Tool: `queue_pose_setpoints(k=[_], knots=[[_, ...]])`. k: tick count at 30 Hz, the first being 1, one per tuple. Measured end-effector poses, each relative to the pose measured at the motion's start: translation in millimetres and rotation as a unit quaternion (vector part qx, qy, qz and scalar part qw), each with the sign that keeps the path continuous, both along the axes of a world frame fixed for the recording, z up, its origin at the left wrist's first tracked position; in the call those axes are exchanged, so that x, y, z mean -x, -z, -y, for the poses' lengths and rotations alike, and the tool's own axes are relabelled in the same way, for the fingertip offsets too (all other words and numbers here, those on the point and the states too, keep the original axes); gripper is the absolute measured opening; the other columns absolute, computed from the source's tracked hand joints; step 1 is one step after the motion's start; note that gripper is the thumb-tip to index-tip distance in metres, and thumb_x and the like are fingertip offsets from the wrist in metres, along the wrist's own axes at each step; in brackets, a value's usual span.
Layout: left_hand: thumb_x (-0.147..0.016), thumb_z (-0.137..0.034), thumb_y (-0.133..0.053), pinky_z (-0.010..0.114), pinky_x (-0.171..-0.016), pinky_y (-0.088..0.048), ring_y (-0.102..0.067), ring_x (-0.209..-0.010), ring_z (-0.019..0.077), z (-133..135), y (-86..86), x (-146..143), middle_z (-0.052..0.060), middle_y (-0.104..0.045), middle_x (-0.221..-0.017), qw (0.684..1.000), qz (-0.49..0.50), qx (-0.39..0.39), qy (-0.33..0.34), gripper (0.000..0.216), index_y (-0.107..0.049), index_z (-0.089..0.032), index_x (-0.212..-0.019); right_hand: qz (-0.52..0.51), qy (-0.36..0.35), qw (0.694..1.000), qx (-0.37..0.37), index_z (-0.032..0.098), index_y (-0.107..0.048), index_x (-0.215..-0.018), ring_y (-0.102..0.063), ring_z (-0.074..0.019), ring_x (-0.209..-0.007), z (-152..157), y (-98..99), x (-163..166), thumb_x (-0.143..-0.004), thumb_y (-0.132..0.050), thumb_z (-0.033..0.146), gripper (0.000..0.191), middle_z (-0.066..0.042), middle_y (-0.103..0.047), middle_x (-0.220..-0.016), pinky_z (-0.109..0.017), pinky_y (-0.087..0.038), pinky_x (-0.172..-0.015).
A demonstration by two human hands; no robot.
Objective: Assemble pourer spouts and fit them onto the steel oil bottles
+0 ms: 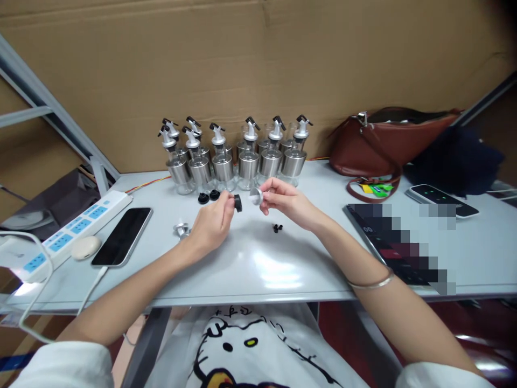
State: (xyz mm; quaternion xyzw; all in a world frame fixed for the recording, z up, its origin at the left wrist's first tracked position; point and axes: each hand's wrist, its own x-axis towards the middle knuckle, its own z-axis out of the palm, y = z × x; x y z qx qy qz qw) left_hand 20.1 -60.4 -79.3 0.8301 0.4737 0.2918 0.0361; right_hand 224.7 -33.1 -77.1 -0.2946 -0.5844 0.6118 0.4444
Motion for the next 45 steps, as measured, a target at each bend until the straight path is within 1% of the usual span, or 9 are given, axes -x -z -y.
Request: queue_pose_setpoints(k=[5, 9, 12, 17, 20, 23, 27, 35, 45], knots=[[-0.098, -0.044, -0.018, 0.026, -0.054, -0.036, -0.057, -0.057, 0.0177, -3.4, 4.0, 6.9, 0.001, -0.059, -0.066, 0.999, -0.027, -0.02, 0.021, 0.036, -0.044, -0.02, -0.092, 0.035, -0.061, 0.997, -0.021, 0.018, -0.053, -0.083, -0.058, -0.0097, -0.059, 6.0, -2.1, 2.2, -0.077, -0.071, 0.039, 0.029, 0.003, -0.062, -0.067, -0.028, -0.045, -0.062], [-0.097, -0.047, -0.017, 0.028, -0.056, -0.039, -0.057, -0.058, 0.0185, -3.9, 10.8, 8.2, 0.003, -0.06, -0.07, 0.997, -0.008, -0.02, 0.077, 0.039, -0.043, -0.019, -0.092, 0.056, -0.084, 0.994, -0.042, 0.017, -0.054, -0.084, -0.061, -0.0098, -0.061, 11.3, -4.8, 6.0, -0.079, -0.069, 0.042, 0.03, 0.003, -0.064, -0.069, -0.028, -0.047, -0.065], [-0.096, -0.044, -0.017, 0.028, -0.057, -0.04, -0.055, -0.058, 0.0178, -4.0, 13.0, 9.5, 0.004, -0.06, -0.072, 0.994, 0.009, -0.026, 0.107, 0.036, -0.042, -0.018, -0.093, 0.075, -0.077, 0.993, -0.055, 0.017, -0.054, -0.085, -0.061, -0.0107, -0.061, 14.7, -7.1, 7.5, -0.079, -0.07, 0.04, 0.028, 0.002, -0.065, -0.065, -0.027, -0.045, -0.062], [-0.092, -0.035, -0.026, 0.028, -0.06, -0.042, -0.055, -0.062, 0.0166, -5.5, 12.1, 12.0, 0.004, -0.06, -0.076, 0.989, 0.018, -0.029, 0.142, 0.025, -0.044, -0.018, -0.097, 0.09, -0.035, 0.993, -0.074, 0.018, -0.054, -0.08, -0.054, -0.0094, -0.052, 19.2, -9.2, 9.9, -0.073, -0.075, 0.04, 0.031, 0.003, -0.063, -0.056, -0.023, -0.037, -0.05], [-0.094, -0.035, -0.033, 0.026, -0.059, -0.042, -0.054, -0.062, 0.0142, -6.2, 12.8, 13.9, 0.002, -0.059, -0.075, 0.984, 0.064, -0.026, 0.163, 0.022, -0.045, -0.018, -0.1, 0.081, -0.013, 0.993, -0.082, 0.018, -0.054, -0.078, -0.052, -0.0087, -0.047, 20.5, -9.0, 11.2, -0.071, -0.077, 0.041, 0.033, 0.003, -0.063, -0.054, -0.022, -0.033, -0.045], [-0.095, -0.034, -0.038, 0.024, -0.058, -0.042, -0.052, -0.062, 0.0117, -6.6, 13.4, 14.9, 0.002, -0.059, -0.077, 0.978, 0.118, -0.046, 0.164, 0.021, -0.049, -0.018, -0.102, 0.058, -0.023, 0.995, -0.076, 0.018, -0.053, -0.078, -0.059, -0.0107, -0.05, 19.8, -7.7, 11.2, -0.071, -0.077, 0.04, 0.034, 0.002, -0.066, -0.058, -0.023, -0.04, -0.048], [-0.095, -0.031, -0.043, 0.023, -0.057, -0.042, -0.052, -0.062, 0.011, -6.9, 11.1, 14.2, 0.002, -0.06, -0.077, 0.972, 0.125, -0.089, 0.179, 0.018, -0.054, -0.018, -0.1, 0.029, -0.052, 0.996, -0.064, 0.018, -0.051, -0.077, -0.065, -0.0127, -0.054, 17.6, -4.8, 10.9, -0.072, -0.077, 0.038, 0.033, 0.001, -0.068, -0.063, -0.028, -0.05, -0.057], [-0.094, -0.026, -0.047, 0.02, -0.054, -0.041, -0.05, -0.058, 0.0092, -4.8, 0.1, 14.5, 0.0, -0.059, -0.071, 0.965, 0.126, -0.124, 0.194, 0.016, -0.059, -0.016, -0.099, 0.002, -0.037, 0.995, -0.095, 0.019, -0.048, -0.075, -0.065, -0.0124, -0.053, 22.2, -1.8, 18.6, -0.076, -0.074, 0.038, 0.032, 0.002, -0.067, -0.063, -0.027, -0.052, -0.056], [-0.097, -0.026, -0.042, 0.019, -0.057, -0.044, -0.058, -0.065, 0.0106, -5.8, -6.7, 17.1, 0.003, -0.063, -0.075, 0.962, 0.044, -0.139, 0.229, 0.021, -0.058, -0.013, -0.096, 0.009, -0.034, 0.996, -0.083, 0.019, -0.045, -0.074, -0.064, -0.0115, -0.051, 22.1, 3.9, 21.8, -0.077, -0.073, 0.04, 0.035, 0.003, -0.065, -0.061, -0.026, -0.051, -0.054]])
